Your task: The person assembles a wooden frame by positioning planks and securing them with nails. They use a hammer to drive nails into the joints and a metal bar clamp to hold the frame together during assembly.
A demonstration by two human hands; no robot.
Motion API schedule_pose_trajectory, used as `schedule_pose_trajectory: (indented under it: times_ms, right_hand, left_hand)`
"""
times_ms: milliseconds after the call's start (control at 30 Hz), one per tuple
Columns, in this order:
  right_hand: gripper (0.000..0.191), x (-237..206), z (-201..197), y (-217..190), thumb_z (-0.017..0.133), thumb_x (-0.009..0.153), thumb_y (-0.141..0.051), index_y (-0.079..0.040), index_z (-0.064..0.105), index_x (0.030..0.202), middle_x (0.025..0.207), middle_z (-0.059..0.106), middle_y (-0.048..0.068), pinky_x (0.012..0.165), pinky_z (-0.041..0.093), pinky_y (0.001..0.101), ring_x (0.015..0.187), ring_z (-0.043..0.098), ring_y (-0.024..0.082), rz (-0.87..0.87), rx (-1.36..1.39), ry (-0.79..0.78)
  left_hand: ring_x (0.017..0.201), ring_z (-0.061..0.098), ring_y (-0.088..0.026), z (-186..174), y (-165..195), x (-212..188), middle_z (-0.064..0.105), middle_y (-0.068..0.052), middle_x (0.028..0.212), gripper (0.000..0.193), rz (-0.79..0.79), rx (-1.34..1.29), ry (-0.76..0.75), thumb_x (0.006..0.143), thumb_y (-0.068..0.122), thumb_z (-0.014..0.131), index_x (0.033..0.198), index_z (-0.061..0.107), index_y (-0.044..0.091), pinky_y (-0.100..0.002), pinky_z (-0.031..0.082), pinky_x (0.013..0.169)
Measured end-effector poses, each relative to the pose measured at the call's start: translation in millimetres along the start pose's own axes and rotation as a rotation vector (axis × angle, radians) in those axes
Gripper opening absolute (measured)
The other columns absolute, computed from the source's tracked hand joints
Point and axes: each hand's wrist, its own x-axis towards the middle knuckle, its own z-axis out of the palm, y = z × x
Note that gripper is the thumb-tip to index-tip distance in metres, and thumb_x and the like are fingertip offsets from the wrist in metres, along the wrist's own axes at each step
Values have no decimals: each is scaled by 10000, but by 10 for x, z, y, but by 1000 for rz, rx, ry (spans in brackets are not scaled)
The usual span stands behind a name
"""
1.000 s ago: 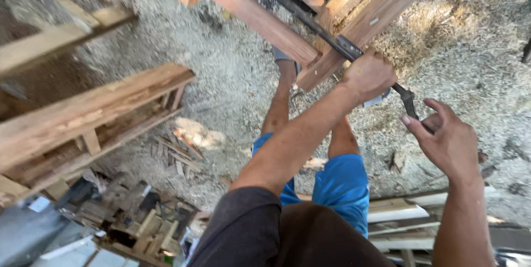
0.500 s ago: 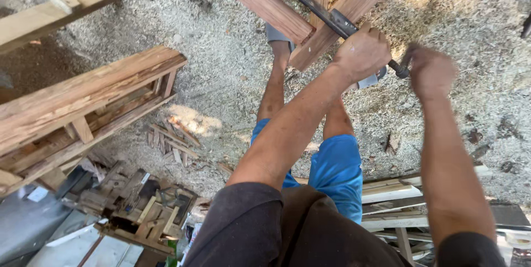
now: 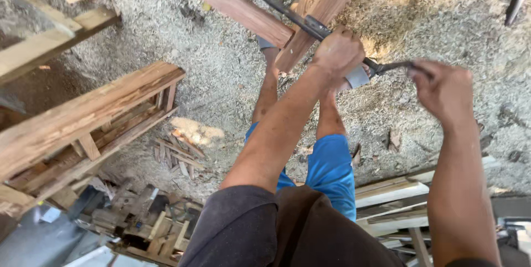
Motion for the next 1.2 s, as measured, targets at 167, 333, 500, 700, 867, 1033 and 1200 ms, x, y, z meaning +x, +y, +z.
schedule_pose_trajectory:
  times_ms: [167, 333, 500, 700, 867, 1033, 1200]
  right_hand:
    - [63, 192, 179, 258, 771, 1105, -144, -133, 818, 1145, 1075, 801, 47, 659, 521, 289, 666, 673, 107, -202, -106, 279]
    - [78, -163, -13, 93, 791, 1024, -86, -73, 810, 1098, 1024, 786, 103, 553, 528, 255, 656, 695, 140, -234, -141, 323]
    - [44, -180, -158, -29, 806, 1021, -58, -45, 827, 1057, 887, 793, 118, 446, 475, 290, 544, 661, 159, -211, -219, 239]
    - [169, -207, -55, 81, 706, 1064, -159, -115, 781, 1210, 1071, 777, 80, 669, 544, 250, 787, 702, 143, -247, -65, 168]
    - [269, -331, 413, 43, 797, 955, -320, -97, 804, 1105, 899, 776, 114, 694, 577, 363, 697, 729, 241, -103, 46, -337]
    - [207, -106, 980, 227, 753, 1077, -310, -112, 810, 1092, 895, 751, 117, 812, 586, 389, 772, 729, 255, -198, -41, -151]
    - [147, -270, 1125, 346, 725, 1113, -293, -188, 823, 1145, 897, 747, 97, 762, 564, 405, 721, 695, 276, -256, -226, -118]
  left_hand:
    - [1001, 698, -251, 37, 5, -5, 738, -122, 1025, 204, 29, -36, -17, 870, 170, 640, 1004, 733, 48, -408, 495, 959]
    - [980, 714, -290, 115, 62, -68, 739, -149, 1000, 286, 29, -89, 191, 815, 161, 675, 1040, 724, -9, -403, 528, 888]
    - [922, 721, -266, 135, 131, 24, 745, -130, 970, 278, -32, -93, 210, 781, 174, 658, 1001, 735, 23, -402, 526, 872]
    - [933, 722, -267, 62, 105, 97, 750, -117, 942, 174, -33, -102, 159, 828, 198, 652, 880, 766, 77, -403, 529, 831]
    - [861, 738, -264, 108, 107, 174, 759, -103, 887, 143, -53, -136, 252, 752, 235, 688, 792, 782, 135, -407, 539, 788]
    - [788, 747, -280, 210, 150, 337, 753, -65, 744, 93, -119, -74, 387, 689, 199, 702, 720, 790, 202, -447, 555, 728]
    - [728, 738, -252, 184, 165, 340, 742, -42, 717, 96, -71, -83, 433, 687, 154, 705, 619, 757, 198, -395, 533, 630]
